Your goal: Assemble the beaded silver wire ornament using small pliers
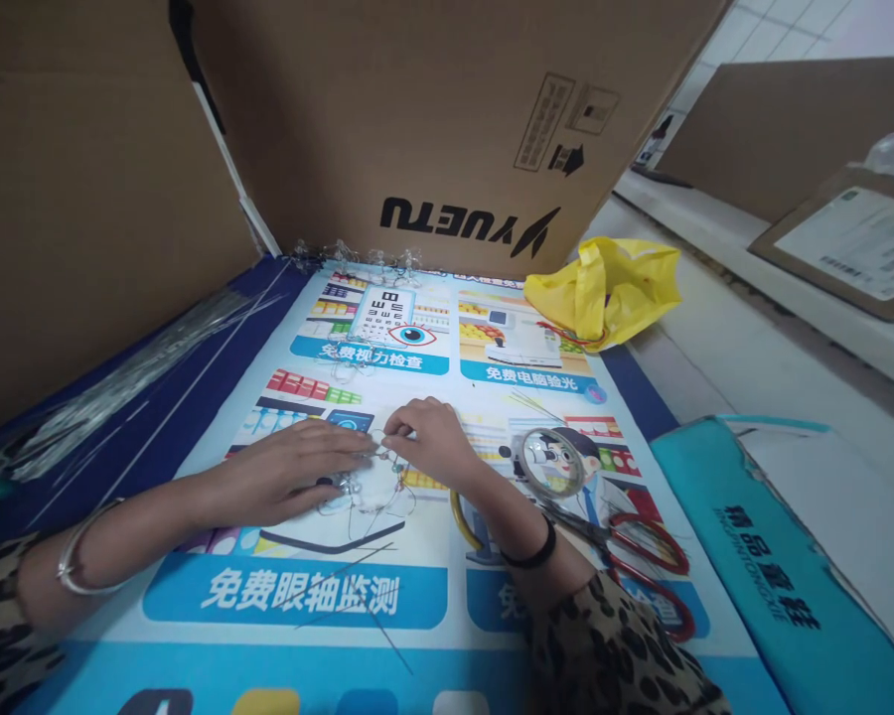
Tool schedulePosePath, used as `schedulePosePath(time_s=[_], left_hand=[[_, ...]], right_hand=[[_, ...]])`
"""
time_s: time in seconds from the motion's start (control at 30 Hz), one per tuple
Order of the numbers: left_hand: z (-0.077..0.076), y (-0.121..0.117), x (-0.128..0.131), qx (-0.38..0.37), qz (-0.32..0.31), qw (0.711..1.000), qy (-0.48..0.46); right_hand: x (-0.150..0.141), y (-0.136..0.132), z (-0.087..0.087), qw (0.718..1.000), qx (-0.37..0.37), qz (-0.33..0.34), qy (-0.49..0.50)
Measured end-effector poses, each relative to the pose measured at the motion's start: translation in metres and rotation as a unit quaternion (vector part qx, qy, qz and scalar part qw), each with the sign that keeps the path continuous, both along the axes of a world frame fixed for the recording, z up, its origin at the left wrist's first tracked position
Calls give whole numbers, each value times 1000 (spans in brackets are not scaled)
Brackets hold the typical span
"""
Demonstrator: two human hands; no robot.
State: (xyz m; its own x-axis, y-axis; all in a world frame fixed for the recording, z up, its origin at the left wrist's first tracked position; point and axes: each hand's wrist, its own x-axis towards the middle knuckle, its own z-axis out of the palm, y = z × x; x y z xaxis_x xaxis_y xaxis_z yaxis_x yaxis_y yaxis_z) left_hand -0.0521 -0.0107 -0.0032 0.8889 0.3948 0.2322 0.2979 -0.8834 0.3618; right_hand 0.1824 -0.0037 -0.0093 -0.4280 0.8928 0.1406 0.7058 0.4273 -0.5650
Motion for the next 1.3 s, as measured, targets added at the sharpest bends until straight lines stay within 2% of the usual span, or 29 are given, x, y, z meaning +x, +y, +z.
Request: schedulePosePath(time_s=[0.17, 0.43, 0.63, 0.97, 1.13, 1.23, 1.3], left_hand=[[0, 2, -1, 34, -22, 999, -35], [6, -1, 0, 48, -40, 995, -80], [4, -3, 2, 43, -82, 994, -57], [13, -14, 9, 40, -104, 993, -27], [12, -14, 10, 31, -116, 993, -21], [9, -13, 9, 13, -113, 993, -36], [8, -11, 8, 9, -86, 994, -65]], right_hand=[[-1, -2, 0, 1000, -4, -2, 9], [-1, -4, -1, 1000, -13, -14, 25], [0, -5, 0, 999, -20, -23, 24], [-3, -8, 0, 999, -22, -29, 24], [-5, -9, 1, 999, -25, -36, 21], [-5, -10, 2, 999, -26, -41, 17], [-6, -10, 1, 999, -25, -42, 13]])
